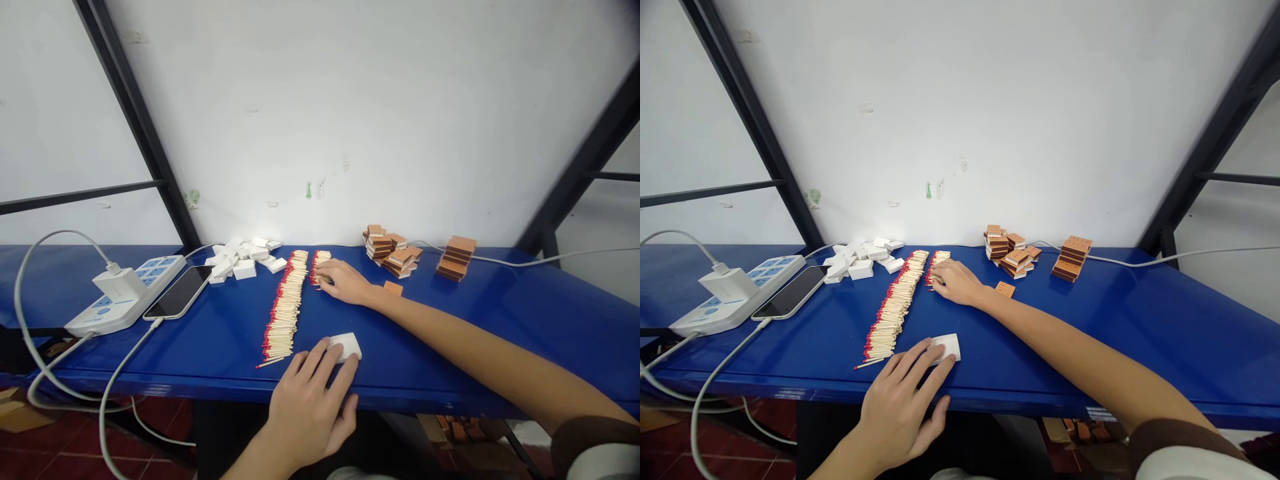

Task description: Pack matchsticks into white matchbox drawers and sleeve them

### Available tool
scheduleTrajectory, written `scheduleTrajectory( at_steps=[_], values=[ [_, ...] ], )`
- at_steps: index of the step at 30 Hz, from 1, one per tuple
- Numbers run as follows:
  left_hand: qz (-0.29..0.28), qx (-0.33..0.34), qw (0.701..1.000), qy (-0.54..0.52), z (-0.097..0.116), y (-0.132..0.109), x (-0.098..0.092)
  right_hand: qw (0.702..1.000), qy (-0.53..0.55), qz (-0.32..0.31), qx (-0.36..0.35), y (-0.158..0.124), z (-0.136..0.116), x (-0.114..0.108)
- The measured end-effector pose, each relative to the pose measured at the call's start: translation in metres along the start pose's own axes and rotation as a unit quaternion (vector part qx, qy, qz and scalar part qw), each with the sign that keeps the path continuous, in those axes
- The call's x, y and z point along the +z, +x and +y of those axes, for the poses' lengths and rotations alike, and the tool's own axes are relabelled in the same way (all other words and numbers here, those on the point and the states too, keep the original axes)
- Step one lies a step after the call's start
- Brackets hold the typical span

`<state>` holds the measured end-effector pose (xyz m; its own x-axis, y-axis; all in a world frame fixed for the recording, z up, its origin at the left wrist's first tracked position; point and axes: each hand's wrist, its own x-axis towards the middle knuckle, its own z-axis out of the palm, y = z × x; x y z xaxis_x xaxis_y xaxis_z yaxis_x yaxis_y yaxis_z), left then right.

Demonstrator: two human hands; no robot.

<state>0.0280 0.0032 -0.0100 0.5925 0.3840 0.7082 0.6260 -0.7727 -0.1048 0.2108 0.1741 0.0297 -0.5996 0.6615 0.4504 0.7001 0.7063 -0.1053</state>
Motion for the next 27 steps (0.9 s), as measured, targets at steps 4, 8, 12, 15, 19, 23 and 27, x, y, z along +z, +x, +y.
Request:
scheduleTrajectory(
  at_steps=[4,8,12,15,19,23,27],
  values=[
    [0.0,0.002,1.0,0.0,0.0,0.001,-0.0008,1.0,-0.001,0.013,0.02,-0.001,-0.0003,0.001],
    [0.0,0.003,1.0,0.001,-0.0004,0.0011,-0.0009,0.999,-0.001,0.013,0.047,-0.0017,0.0,0.0026],
    [0.001,0.005,1.0,0.001,-0.0001,0.0013,-0.0012,0.998,-0.001,0.02,0.058,-0.0022,-0.0007,0.002],
    [0.003,0.005,1.0,0.003,0.0002,0.0012,-0.0015,0.998,-0.012,0.021,0.054,-0.0026,-0.0017,0.0006],
    [0.004,0.003,1.0,0.002,0.0002,0.0001,-0.0007,0.998,-0.01,0.026,0.059,-0.0028,-0.0004,0.0017],
    [0.002,0.004,1.0,-0.001,0.0003,-0.0006,0.0003,0.999,-0.008,0.03,0.044,-0.0024,0.0015,0.0041],
    [0.003,0.004,1.0,-0.001,0.0004,0.0002,-0.0004,0.998,-0.012,0.037,0.051,-0.0024,0.0009,0.0036]
  ],
)
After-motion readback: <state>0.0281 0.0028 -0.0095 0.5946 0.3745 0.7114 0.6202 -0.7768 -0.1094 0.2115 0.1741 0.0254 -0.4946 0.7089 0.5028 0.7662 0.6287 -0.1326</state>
